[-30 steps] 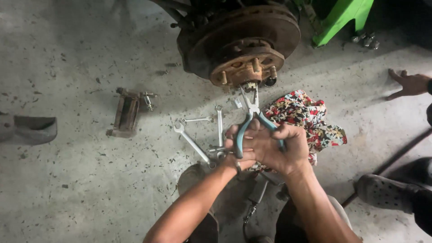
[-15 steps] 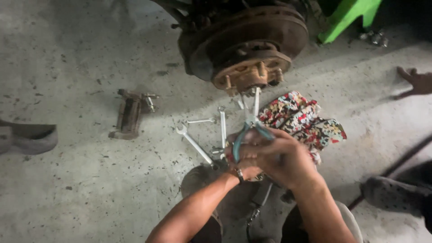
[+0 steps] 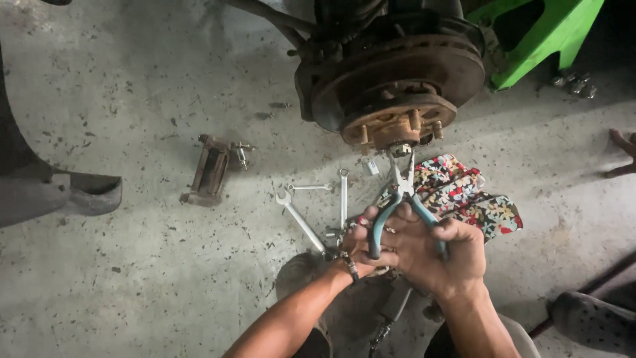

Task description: Replacing or repairing components of a vehicle's wheel hub and rotor assembly using a hammer, pliers, and other hand tools.

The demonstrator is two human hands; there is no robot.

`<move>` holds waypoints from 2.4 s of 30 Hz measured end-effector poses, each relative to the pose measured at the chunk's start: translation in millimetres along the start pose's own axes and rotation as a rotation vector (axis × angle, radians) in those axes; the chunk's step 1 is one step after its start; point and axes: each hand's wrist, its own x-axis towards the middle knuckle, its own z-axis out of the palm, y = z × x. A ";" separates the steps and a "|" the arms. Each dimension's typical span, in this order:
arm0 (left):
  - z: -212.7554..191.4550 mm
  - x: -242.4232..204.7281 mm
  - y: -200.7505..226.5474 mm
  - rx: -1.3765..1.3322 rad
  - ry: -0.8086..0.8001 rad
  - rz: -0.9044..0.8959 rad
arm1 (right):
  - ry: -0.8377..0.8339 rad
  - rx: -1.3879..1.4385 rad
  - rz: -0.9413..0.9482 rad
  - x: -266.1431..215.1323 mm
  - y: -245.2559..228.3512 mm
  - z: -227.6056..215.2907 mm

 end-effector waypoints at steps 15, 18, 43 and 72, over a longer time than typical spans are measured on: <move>-65.5 -11.0 -55.0 -1.277 0.203 -0.189 | 0.682 -1.843 -0.249 -25.9 -2.8 15.4; -138.9 -9.8 -72.9 -1.987 0.276 -0.380 | 0.714 -1.354 -0.158 -36.2 -11.9 6.4; -166.3 28.8 -36.6 -1.932 0.841 -0.534 | 0.546 -1.623 -0.340 -65.1 -34.3 -79.0; -153.3 -13.2 -87.2 -2.484 0.512 -0.514 | -0.017 -0.055 0.043 4.6 -8.9 14.1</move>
